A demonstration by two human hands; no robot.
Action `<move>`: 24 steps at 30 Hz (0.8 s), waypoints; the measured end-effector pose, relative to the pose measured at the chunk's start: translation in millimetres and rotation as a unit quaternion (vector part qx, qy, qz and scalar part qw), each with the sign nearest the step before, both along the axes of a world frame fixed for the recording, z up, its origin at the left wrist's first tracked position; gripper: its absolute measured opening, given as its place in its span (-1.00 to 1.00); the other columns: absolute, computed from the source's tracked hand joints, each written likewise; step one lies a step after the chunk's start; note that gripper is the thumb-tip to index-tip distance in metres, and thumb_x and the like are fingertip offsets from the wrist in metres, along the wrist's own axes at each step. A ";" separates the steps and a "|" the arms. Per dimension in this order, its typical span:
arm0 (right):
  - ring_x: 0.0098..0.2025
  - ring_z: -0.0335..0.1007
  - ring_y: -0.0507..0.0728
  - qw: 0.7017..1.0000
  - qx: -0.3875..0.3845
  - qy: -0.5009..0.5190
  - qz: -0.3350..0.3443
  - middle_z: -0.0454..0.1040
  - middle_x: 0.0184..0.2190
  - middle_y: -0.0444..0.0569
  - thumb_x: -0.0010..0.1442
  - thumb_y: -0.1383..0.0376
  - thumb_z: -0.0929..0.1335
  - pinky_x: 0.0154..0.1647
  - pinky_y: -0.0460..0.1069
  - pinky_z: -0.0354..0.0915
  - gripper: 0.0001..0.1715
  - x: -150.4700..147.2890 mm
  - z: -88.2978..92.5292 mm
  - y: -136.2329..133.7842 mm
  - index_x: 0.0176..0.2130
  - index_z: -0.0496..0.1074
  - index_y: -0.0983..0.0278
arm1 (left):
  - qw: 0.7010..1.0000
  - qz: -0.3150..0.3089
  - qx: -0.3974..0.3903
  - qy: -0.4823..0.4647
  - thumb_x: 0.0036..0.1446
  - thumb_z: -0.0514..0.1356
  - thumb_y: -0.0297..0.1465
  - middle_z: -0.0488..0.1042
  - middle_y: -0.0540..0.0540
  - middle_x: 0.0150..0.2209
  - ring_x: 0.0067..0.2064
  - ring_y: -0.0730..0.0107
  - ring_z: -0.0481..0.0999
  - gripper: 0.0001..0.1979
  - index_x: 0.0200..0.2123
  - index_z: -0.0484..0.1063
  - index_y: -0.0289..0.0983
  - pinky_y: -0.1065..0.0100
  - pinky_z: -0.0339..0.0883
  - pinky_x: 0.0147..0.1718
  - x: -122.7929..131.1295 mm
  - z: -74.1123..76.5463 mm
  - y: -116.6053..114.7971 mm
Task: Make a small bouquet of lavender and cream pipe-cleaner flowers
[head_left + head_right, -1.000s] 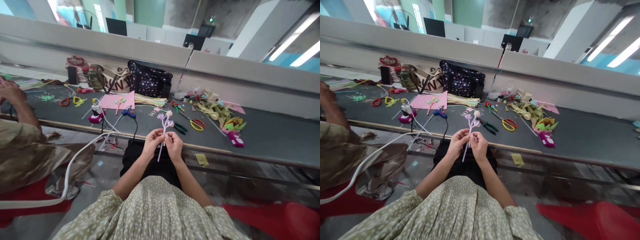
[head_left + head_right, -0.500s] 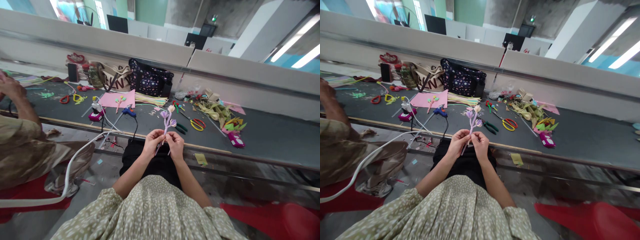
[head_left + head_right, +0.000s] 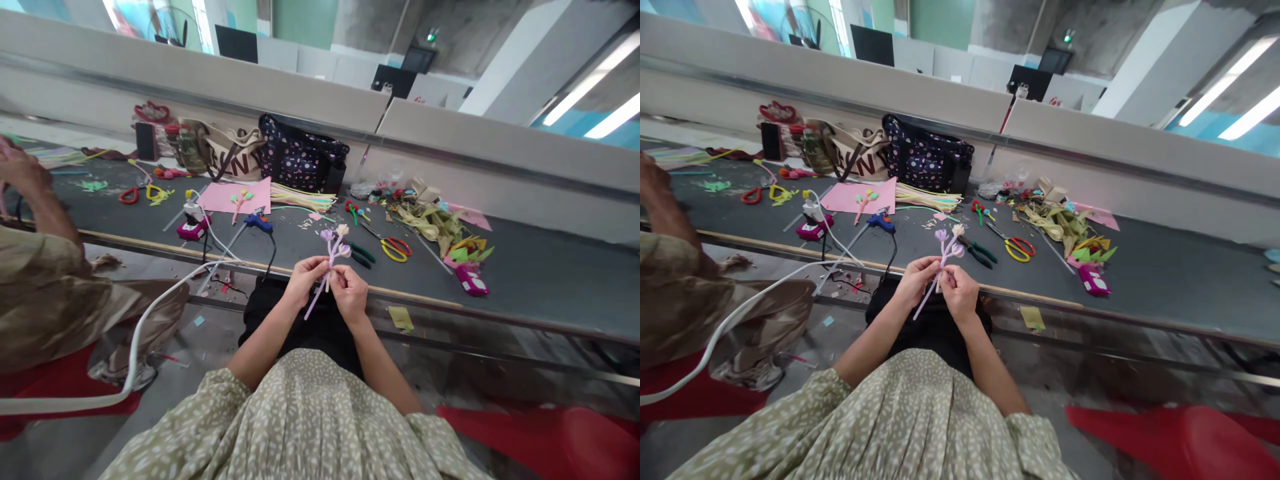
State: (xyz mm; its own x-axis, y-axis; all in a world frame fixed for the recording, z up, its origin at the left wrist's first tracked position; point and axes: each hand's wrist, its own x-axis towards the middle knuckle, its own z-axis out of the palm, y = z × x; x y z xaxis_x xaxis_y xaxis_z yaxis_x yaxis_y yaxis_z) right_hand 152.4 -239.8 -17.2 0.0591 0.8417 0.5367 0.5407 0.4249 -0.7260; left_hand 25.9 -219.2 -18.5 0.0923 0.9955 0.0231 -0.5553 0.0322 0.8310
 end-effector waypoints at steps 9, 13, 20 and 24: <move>-0.56 0.10 -0.03 0.963 -0.129 0.207 0.117 0.33 -0.56 -0.18 0.12 0.12 0.38 -0.51 -0.10 0.13 -0.74 -2.2 2.9 1.6 -0.36 0.49 0.28 | 0.990 -0.089 -0.060 -0.089 -0.25 0.49 -0.34 0.39 0.04 -0.57 -0.65 0.74 0.18 -0.69 -0.46 0.52 -0.38 0.57 0.14 -0.61 -5.5 0.9 9.4; -0.63 -0.07 -0.08 0.910 -0.207 0.312 0.178 0.22 -0.63 -0.24 0.05 0.10 0.43 -0.61 -0.12 -0.03 -0.71 -2.9 4.8 3.7 -0.37 0.47 0.29 | 0.982 -0.128 -0.058 -0.123 -0.26 0.50 -0.33 0.36 0.03 -0.54 -0.60 0.70 0.23 -0.65 -0.42 0.48 -0.37 0.57 0.11 -0.61 -4.8 -1.8 9.3; -0.65 -0.34 -0.13 0.820 -0.309 0.412 0.252 -0.07 -0.69 -0.35 -0.05 0.08 0.50 -0.67 -0.13 -0.28 -0.61 -4.7 10.0 3.8 -0.45 0.32 0.26 | 0.974 -0.147 -0.039 -0.170 -0.31 0.52 -0.28 0.34 0.03 -0.51 -0.52 0.60 0.31 -0.59 -0.46 0.42 -0.33 0.51 0.23 -0.50 2.7 -1.1 8.0; -0.65 -0.42 -0.13 0.771 -0.364 0.440 0.282 -0.16 -0.67 -0.38 -0.06 0.06 0.51 -0.70 -0.14 -0.33 -0.55 -5.8 9.9 4.6 -0.46 0.24 0.23 | 0.979 -0.128 -0.017 -0.159 -0.32 0.52 -0.26 0.38 -0.02 -0.43 -0.44 0.54 0.37 -0.60 -0.50 0.42 -0.33 0.47 0.31 -0.41 4.1 -0.5 6.5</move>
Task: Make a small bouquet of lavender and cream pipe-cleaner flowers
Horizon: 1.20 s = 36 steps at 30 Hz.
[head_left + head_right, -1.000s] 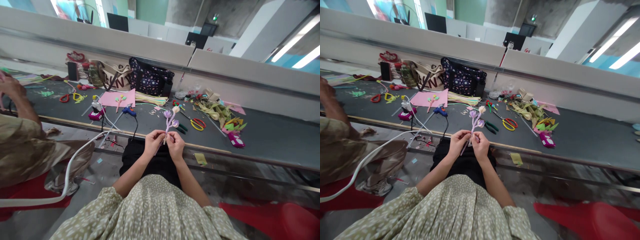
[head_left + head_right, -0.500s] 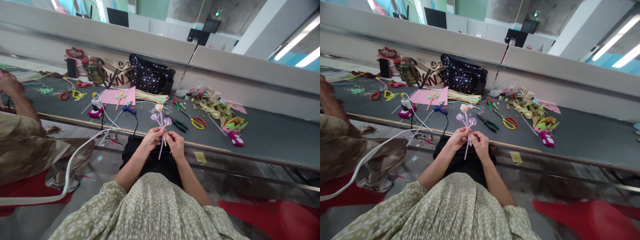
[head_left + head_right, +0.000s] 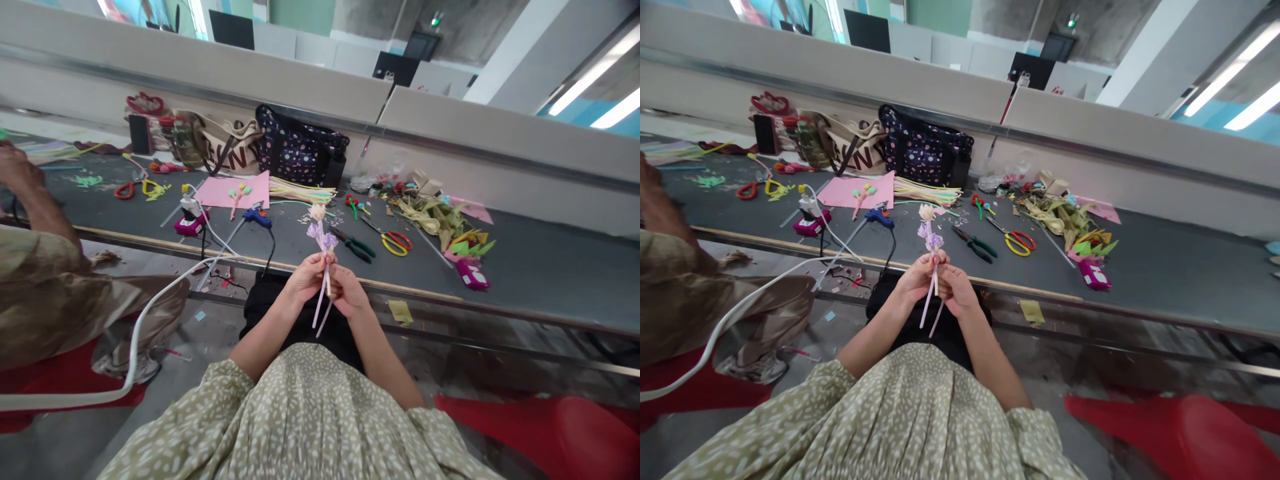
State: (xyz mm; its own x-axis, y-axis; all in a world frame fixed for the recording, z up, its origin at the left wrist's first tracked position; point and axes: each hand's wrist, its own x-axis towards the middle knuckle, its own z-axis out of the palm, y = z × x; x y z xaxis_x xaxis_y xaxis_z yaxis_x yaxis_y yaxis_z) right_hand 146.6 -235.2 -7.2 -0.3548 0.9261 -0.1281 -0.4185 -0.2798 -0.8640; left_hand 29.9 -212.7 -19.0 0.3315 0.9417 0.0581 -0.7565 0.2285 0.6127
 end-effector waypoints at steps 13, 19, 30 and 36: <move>-0.69 -0.29 -0.15 0.996 0.029 -0.038 -0.074 -0.03 -0.69 -0.36 -0.06 0.13 0.51 -0.72 -0.16 -0.26 -0.63 -0.9 2.5 -0.1 -0.43 0.32 0.26 | 0.999 0.015 -0.022 0.038 -0.22 0.49 -0.27 0.41 0.01 -0.50 -0.53 0.60 0.34 -0.64 -0.40 0.50 -0.35 0.50 0.23 -0.49 -0.9 5.0 -2.5; -0.64 -0.10 -0.10 0.948 0.163 -0.188 -0.197 0.15 -0.62 -0.27 0.09 0.11 0.41 -0.64 -0.13 -0.10 -0.72 -1.2 -1.9 -1.8 -0.38 0.39 0.28 | 0.977 0.166 0.016 0.132 -0.18 0.46 -0.32 0.53 -0.03 -0.42 -0.45 0.55 0.42 -0.72 -0.35 0.59 -0.31 0.48 0.30 -0.40 3.6 4.4 -4.4; -0.56 0.18 0.02 0.711 0.366 -0.536 -0.270 0.31 -0.61 -0.16 0.23 0.16 0.27 -0.41 -0.07 0.11 -0.71 -0.1 -7.4 -7.9 -0.28 0.50 0.27 | 0.938 0.252 0.061 0.229 -0.21 0.45 -0.33 0.51 -0.01 -0.51 -0.43 0.43 0.44 -0.77 -0.45 0.59 -0.32 0.40 0.33 -0.36 -0.4 -0.7 -2.8; -0.58 0.11 -0.01 0.809 0.294 -0.454 -0.231 0.26 -0.62 -0.22 0.19 0.10 0.31 -0.47 -0.10 0.11 -0.70 2.0 -4.5 -5.9 -0.30 0.48 0.28 | 0.936 0.256 0.069 0.230 -0.19 0.44 -0.31 0.52 -0.01 -0.49 -0.42 0.45 0.44 -0.78 -0.48 0.58 -0.32 0.41 0.31 -0.36 -1.1 -3.9 0.1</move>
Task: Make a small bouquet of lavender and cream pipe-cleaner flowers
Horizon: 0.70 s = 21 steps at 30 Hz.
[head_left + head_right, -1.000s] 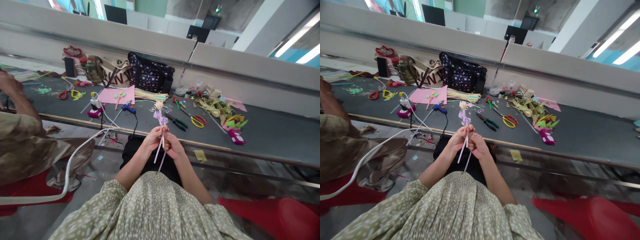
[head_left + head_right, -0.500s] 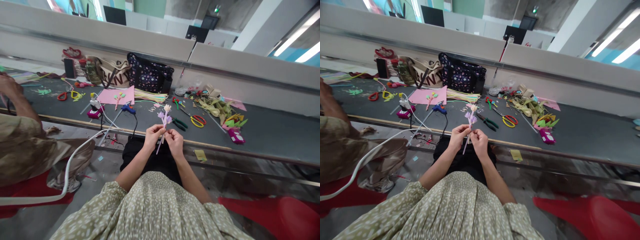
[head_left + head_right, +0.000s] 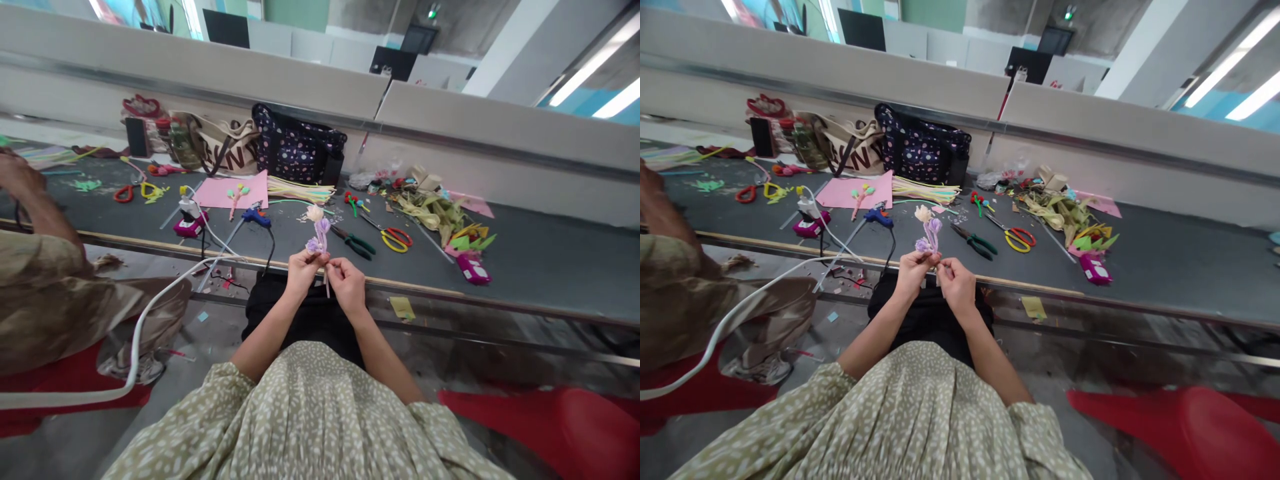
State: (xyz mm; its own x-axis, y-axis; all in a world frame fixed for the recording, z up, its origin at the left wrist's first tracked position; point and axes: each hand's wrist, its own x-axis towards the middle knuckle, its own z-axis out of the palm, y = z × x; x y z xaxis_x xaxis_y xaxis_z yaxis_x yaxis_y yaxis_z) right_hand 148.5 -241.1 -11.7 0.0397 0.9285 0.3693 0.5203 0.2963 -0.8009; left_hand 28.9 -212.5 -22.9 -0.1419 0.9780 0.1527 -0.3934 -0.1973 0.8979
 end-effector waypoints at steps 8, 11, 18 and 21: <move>-0.56 0.14 -0.03 0.974 -0.066 0.194 0.092 0.33 -0.59 -0.19 0.12 0.13 0.38 -0.50 -0.11 0.15 -0.74 2.8 -0.9 8.3 -0.37 0.48 0.30 | 0.999 -0.049 -0.008 -0.021 -0.21 0.46 -0.26 0.51 -0.04 -0.51 -0.46 0.47 0.42 -0.73 -0.49 0.58 -0.33 0.41 0.33 -0.39 -3.9 9.5 -2.4; -0.53 0.22 -0.03 0.954 -0.101 0.253 0.124 0.40 -0.54 -0.16 0.07 0.13 0.42 -0.48 -0.11 0.19 -0.74 3.3 1.0 9.0 -0.37 0.48 0.29 | 0.995 -0.093 -0.010 -0.045 -0.17 0.45 -0.25 0.51 -0.05 -0.50 -0.46 0.50 0.43 -0.73 -0.48 0.58 -0.34 0.44 0.33 -0.38 -7.0 7.9 -1.6; -0.69 -0.17 -0.14 0.894 -0.198 0.360 0.178 0.11 -0.70 -0.31 -0.01 0.15 0.48 -0.68 -0.15 -0.21 -0.72 3.6 8.0 6.8 -0.42 0.44 0.30 | 0.980 -0.167 -0.038 -0.101 -0.17 0.46 -0.27 0.48 -0.05 -0.52 -0.49 0.56 0.40 -0.73 -0.50 0.55 -0.36 0.49 0.29 -0.44 -11.0 6.8 -1.5; -0.70 -0.24 -0.15 0.863 -0.231 0.399 0.208 0.02 -0.74 -0.35 0.00 0.18 0.49 -0.69 -0.16 -0.27 -0.72 4.4 5.5 7.6 -0.45 0.40 0.29 | 0.972 -0.191 -0.057 -0.126 -0.21 0.48 -0.29 0.46 -0.03 -0.55 -0.51 0.57 0.39 -0.71 -0.51 0.54 -0.37 0.50 0.27 -0.47 -11.0 7.7 -1.4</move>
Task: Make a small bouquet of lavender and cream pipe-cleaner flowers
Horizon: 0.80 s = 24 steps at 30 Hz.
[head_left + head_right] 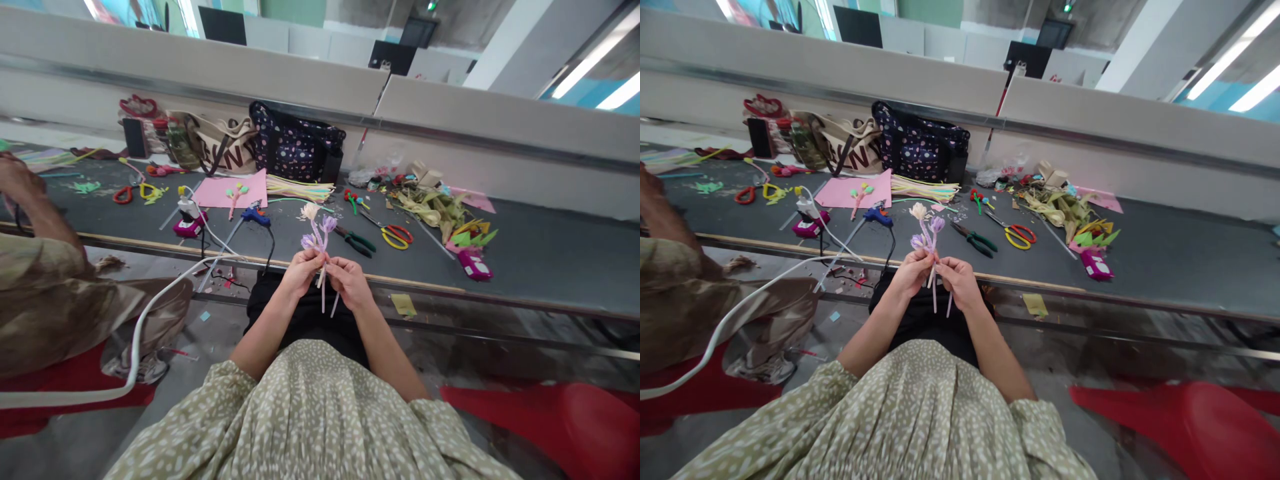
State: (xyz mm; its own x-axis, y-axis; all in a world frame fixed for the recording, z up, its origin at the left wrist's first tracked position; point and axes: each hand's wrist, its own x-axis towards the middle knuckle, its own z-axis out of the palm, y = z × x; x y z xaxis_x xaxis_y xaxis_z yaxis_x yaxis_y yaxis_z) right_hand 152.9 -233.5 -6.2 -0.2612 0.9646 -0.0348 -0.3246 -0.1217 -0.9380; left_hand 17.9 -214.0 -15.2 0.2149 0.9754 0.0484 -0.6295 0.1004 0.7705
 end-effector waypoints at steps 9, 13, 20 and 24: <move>-0.72 -0.28 -0.16 0.998 -0.016 0.055 -0.018 -0.01 -0.73 -0.37 -0.01 0.21 0.49 -0.72 -0.17 -0.27 -0.71 -6.6 -4.3 0.2 -0.47 0.33 0.27 | 0.998 -0.001 -0.042 -0.036 -0.27 0.50 -0.31 0.47 -0.02 -0.54 -0.52 0.59 0.40 -0.69 -0.48 0.54 -0.37 0.52 0.29 -0.47 4.9 3.1 -1.7; -0.69 -0.15 -0.13 0.993 0.045 -0.026 -0.107 0.13 -0.69 -0.31 0.02 0.17 0.45 -0.69 -0.16 -0.17 -0.74 -10.5 -1.8 -2.6 -0.41 0.38 0.28 | 0.998 0.026 -0.046 -0.025 -0.29 0.51 -0.30 0.52 -0.06 -0.47 -0.48 0.56 0.45 -0.66 -0.46 0.55 -0.37 0.52 0.31 -0.45 8.5 2.3 -1.6; -0.59 0.12 -0.02 0.876 0.217 -0.351 -0.248 0.24 -0.64 -0.23 0.16 0.14 0.32 -0.47 -0.09 0.14 -0.76 -8.3 -3.2 -9.1 -0.36 0.43 0.27 | 0.991 0.131 0.002 0.039 -0.18 0.46 -0.31 0.49 0.01 -0.51 -0.50 0.59 0.39 -0.75 -0.44 0.54 -0.32 0.50 0.29 -0.43 14.7 -1.7 -5.0; -0.56 0.23 0.04 0.769 0.278 -0.502 -0.281 0.37 -0.59 -0.13 0.23 0.15 0.26 -0.42 -0.06 0.09 -0.71 -7.2 -10.6 -7.6 -0.28 0.46 0.28 | 0.978 0.184 0.026 0.097 -0.18 0.45 -0.33 0.50 0.00 -0.53 -0.48 0.53 0.41 -0.78 -0.49 0.54 -0.32 0.46 0.31 -0.39 16.8 1.1 -10.4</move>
State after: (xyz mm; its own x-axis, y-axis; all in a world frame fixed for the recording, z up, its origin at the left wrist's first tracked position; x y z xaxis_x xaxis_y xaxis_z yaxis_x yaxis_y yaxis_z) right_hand 145.7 -241.1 -16.8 0.0912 0.8541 0.5121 0.7422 0.2846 -0.6068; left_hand 34.6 -224.4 -14.1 -0.1393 0.9859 0.0927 -0.4565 -0.1470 0.8775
